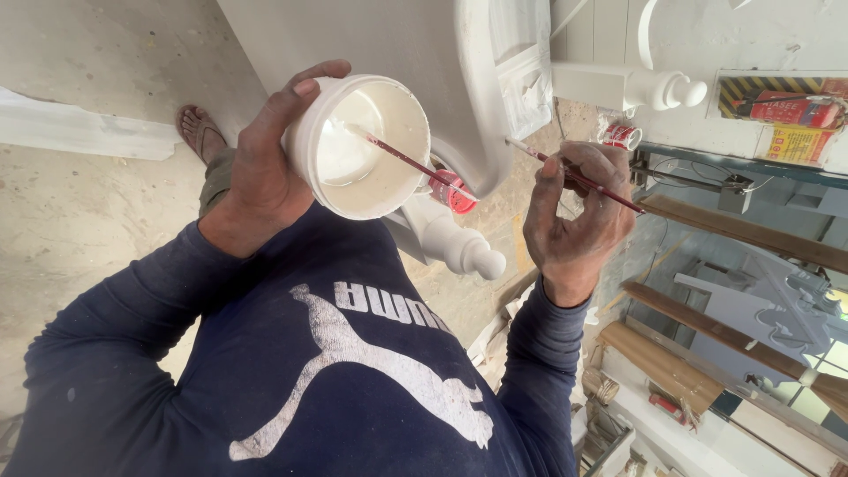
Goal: The recorder is using a small paintbrush to apply white paint to the decorative details of a piece of white-painted wood furniture.
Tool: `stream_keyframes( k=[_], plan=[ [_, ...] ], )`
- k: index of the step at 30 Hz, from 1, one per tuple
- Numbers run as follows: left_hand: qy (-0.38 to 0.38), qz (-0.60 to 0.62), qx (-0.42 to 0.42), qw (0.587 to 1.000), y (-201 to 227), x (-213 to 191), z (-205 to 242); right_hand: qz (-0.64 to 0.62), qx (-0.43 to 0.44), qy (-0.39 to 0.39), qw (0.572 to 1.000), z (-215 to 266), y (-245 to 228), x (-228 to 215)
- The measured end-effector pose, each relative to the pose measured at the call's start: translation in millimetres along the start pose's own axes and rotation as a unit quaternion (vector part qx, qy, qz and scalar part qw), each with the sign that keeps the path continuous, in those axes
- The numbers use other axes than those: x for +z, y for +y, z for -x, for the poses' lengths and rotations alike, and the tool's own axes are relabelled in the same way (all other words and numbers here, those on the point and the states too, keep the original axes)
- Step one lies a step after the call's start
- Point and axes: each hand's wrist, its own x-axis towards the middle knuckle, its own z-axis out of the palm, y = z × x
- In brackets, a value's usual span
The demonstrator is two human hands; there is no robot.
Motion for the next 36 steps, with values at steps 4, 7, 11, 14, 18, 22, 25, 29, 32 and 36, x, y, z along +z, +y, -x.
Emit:
stream_keyframes(
  k=[4,7,11,14,18,22,25,29,32,36],
  plan=[
    [-0.002,0.006,-0.003,1.0,-0.7,-2.7,-0.3,-0.005,-0.009,0.009,1.0,1.5,0.8,2.2],
    [-0.001,0.007,-0.005,1.0,-1.4,-2.6,1.0,-0.014,0.009,0.01,1.0,2.2,1.6,2.8],
    [-0.005,0.016,-0.008,1.0,-3.3,-3.4,0.1,0.011,-0.003,0.009,1.0,0.8,1.9,4.3],
    [-0.005,0.017,-0.008,1.0,-3.6,-4.7,0.5,0.023,-0.011,0.005,1.0,2.1,-0.9,2.7],
    [-0.004,0.021,-0.01,1.0,-4.0,-4.0,0.3,0.005,0.008,0.014,1.0,3.9,1.8,3.1],
    [-0.003,0.023,-0.007,1.0,-4.3,-3.6,1.8,-0.009,-0.001,0.036,0.999,3.8,7.4,6.4],
    [-0.003,0.027,-0.008,1.0,-4.3,-4.0,1.2,-0.005,0.004,0.03,1.0,4.2,8.4,4.8],
    [-0.004,0.024,-0.007,1.0,-4.7,-4.0,1.7,-0.006,0.002,0.031,0.999,5.8,5.6,4.2],
    [-0.008,0.025,-0.009,1.0,-5.6,-4.0,1.0,-0.009,0.014,0.035,0.999,5.5,7.8,6.4],
    [-0.004,0.023,-0.008,1.0,-6.3,-5.0,1.9,0.0,0.004,0.037,0.999,5.1,9.5,7.0]
  ],
)
